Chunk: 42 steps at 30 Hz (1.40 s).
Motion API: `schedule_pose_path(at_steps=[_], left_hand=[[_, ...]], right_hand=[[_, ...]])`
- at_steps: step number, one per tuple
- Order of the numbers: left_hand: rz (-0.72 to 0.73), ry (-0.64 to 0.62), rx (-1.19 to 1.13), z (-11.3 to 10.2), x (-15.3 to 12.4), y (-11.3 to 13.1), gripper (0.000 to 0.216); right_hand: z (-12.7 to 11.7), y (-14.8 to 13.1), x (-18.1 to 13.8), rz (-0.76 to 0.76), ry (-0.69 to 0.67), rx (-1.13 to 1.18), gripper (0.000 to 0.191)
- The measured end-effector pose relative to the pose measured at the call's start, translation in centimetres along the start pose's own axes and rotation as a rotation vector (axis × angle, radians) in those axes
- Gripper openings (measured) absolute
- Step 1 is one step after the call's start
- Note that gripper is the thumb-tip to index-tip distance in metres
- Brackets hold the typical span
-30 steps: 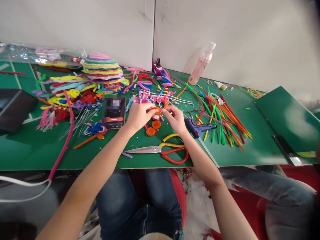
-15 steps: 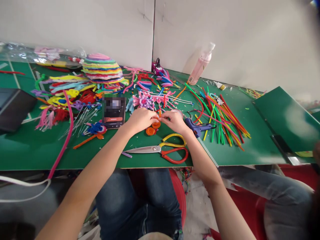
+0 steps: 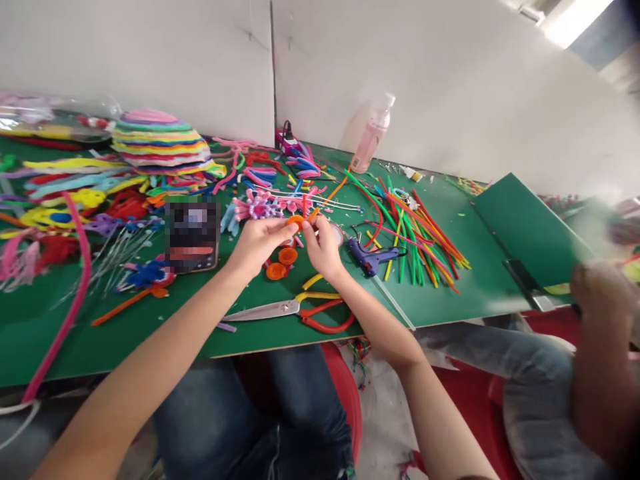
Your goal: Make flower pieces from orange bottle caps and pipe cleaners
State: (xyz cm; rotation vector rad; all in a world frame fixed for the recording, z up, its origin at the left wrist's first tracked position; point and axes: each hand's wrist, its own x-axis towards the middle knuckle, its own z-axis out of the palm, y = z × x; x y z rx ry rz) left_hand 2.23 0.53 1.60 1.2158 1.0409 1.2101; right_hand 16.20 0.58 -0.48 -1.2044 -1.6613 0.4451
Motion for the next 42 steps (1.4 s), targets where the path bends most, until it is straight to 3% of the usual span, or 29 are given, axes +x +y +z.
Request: schedule_pose_path(at_steps=[4,8,15,22,31,37,42], left_hand=[[-0.018,0.153,-0.124,1.1,-0.4,-0.5,0.043],[0.033,0.215,-0.027,0.8,0.2,-1.4,0.034],[0.2,0.102,0.328,-0.3,0.4,-0.8,0.029],[0.124,0.054,0.259,-0.2,0.3,-0.4,0.026],[0.057,0.193,0.082,-0.6,1.1,0.3,0.023],[0.232,0.125,0.289,-0.8,0.4,0.7,0.021],[0.27,0.069,0.306,-0.8,0.4,0.6,0.019]], right_hand=[[0.2,-0.7,-0.4,0.04,0.042,0.061,0.031],[-0.2,-0.9,-0.2,0.101,0.047,0.107,0.035],[-0.9,-0.5,0.5,0.095,-0.048,0.166,0.038],[-1.2,-0.4,0.5,0.034,-0.058,0.123,0.034],[-0.9,-0.7,0.3,0.1,-0.059,0.173,0.039],[-0.7,-1.0,0.2,0.154,-0.085,0.276,0.038],[-0.5,-0.9,0.2,0.203,-0.1,0.389,0.038]])
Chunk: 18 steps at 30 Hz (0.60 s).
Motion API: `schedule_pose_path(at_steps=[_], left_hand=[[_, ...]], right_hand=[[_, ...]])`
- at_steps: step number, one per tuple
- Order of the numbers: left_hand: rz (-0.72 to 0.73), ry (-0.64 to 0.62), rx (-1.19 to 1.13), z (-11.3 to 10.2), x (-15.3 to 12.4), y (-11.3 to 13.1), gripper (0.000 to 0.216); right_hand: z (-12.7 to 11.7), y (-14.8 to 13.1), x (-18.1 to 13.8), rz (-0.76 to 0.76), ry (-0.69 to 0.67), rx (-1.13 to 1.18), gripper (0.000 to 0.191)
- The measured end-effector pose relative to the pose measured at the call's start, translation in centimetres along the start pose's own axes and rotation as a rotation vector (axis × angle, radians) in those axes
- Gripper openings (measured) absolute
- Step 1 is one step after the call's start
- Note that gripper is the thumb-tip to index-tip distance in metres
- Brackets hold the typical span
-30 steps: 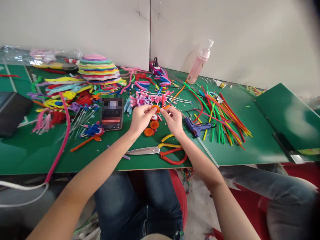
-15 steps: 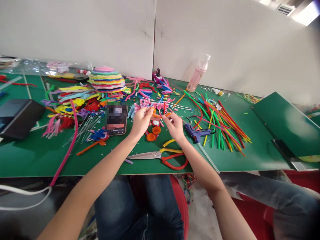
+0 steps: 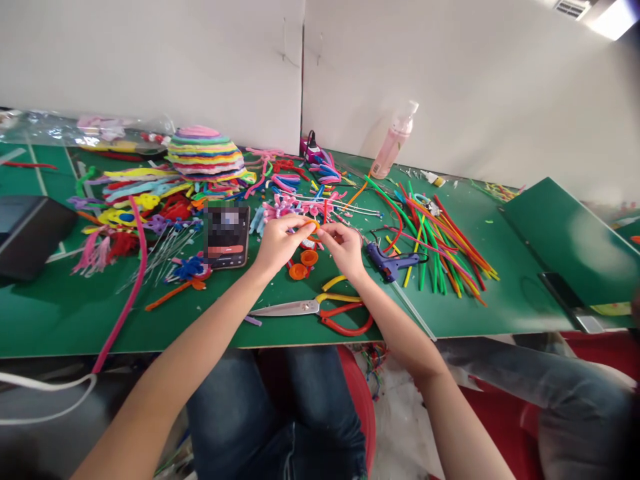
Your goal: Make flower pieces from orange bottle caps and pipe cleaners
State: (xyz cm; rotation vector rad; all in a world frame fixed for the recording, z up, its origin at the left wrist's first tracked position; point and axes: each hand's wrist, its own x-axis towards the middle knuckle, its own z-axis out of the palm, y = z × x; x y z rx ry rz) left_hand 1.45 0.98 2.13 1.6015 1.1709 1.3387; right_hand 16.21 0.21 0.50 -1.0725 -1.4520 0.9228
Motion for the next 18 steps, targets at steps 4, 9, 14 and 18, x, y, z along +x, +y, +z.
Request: schedule_pose_path(at_steps=[4,9,14,18], left_hand=[[0.022,-0.012,0.009,-0.02,0.04,-0.03,0.018],[-0.013,-0.112,0.007,-0.36,0.29,-0.14,0.03],[0.076,-0.168,0.166,-0.59,0.33,-0.09,0.035],[0.105,-0.219,0.297,-0.34,0.18,-0.22,0.036]], right_hand=[[-0.07,0.02,-0.03,0.012,-0.022,0.006,0.039],[-0.25,-0.16,-0.07,0.024,-0.044,-0.017,0.04],[-0.29,-0.21,0.02,-0.006,-0.036,-0.107,0.031],[-0.34,-0.03,0.13,-0.057,-0.022,-0.195,0.024]])
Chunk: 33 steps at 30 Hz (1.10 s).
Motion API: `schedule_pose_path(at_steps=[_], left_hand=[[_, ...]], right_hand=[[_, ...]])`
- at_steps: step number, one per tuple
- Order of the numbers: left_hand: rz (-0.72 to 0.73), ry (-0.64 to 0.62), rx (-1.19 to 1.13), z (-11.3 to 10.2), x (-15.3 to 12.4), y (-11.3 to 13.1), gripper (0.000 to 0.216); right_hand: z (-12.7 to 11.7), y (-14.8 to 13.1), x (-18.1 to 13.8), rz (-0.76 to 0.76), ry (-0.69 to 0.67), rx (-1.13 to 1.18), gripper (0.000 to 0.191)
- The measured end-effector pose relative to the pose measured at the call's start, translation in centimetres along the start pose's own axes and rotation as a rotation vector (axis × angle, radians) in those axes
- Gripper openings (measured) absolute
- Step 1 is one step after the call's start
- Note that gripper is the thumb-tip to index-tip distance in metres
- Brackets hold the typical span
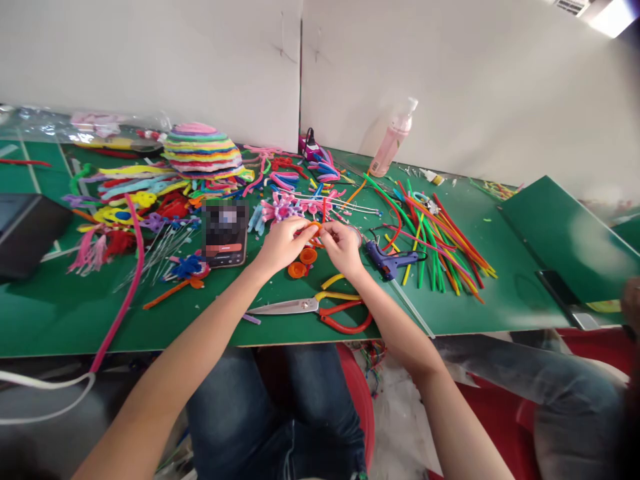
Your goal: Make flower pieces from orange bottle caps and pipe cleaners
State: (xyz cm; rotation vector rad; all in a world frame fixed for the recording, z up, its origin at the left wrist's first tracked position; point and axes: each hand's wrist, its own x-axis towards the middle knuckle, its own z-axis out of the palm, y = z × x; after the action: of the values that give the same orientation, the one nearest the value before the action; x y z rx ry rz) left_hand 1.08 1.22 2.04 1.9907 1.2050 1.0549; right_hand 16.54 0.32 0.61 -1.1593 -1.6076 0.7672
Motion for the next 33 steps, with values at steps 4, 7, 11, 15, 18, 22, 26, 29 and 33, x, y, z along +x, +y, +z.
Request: schedule_pose_path(at_steps=[4,7,11,15,18,22,26,29,33], left_hand=[[-0.01,-0.004,-0.095,0.5,0.1,-0.3,0.035],[-0.032,0.096,-0.144,0.7,0.1,-0.4,0.036],[0.0,0.156,-0.079,0.7,0.1,-0.3,0.036],[-0.013,0.091,-0.096,0.3,0.1,-0.2,0.037],[-0.011,0.083,-0.077,-0.1,0.2,-0.3,0.035],[-0.013,0.071,-0.062,-0.6,0.3,-0.4,0.029],[-0.089,0.067,-0.089,-0.8,0.4,-0.4,0.032],[-0.177,0.032,-0.179,-0.8,0.3,-0.2,0.039],[-0.227,-0.045,-0.308,-1.1,0.3,0.0,0.042]], right_hand=[[-0.1,0.2,0.2,0.022,-0.032,0.036,0.027],[-0.2,0.2,0.3,0.034,-0.059,0.06,0.032],[-0.4,-0.1,0.2,0.033,-0.069,0.051,0.037],[-0.7,-0.2,0.3,0.017,-0.076,0.032,0.037],[-0.8,0.0,0.3,-0.016,-0.081,-0.007,0.032],[-0.7,0.1,0.3,-0.049,-0.076,-0.038,0.024],[-0.6,0.1,0.2,-0.065,-0.024,-0.055,0.022],[-0.6,0.1,0.1,-0.06,-0.009,-0.05,0.024],[-0.5,0.4,0.1,-0.065,-0.009,-0.049,0.026]])
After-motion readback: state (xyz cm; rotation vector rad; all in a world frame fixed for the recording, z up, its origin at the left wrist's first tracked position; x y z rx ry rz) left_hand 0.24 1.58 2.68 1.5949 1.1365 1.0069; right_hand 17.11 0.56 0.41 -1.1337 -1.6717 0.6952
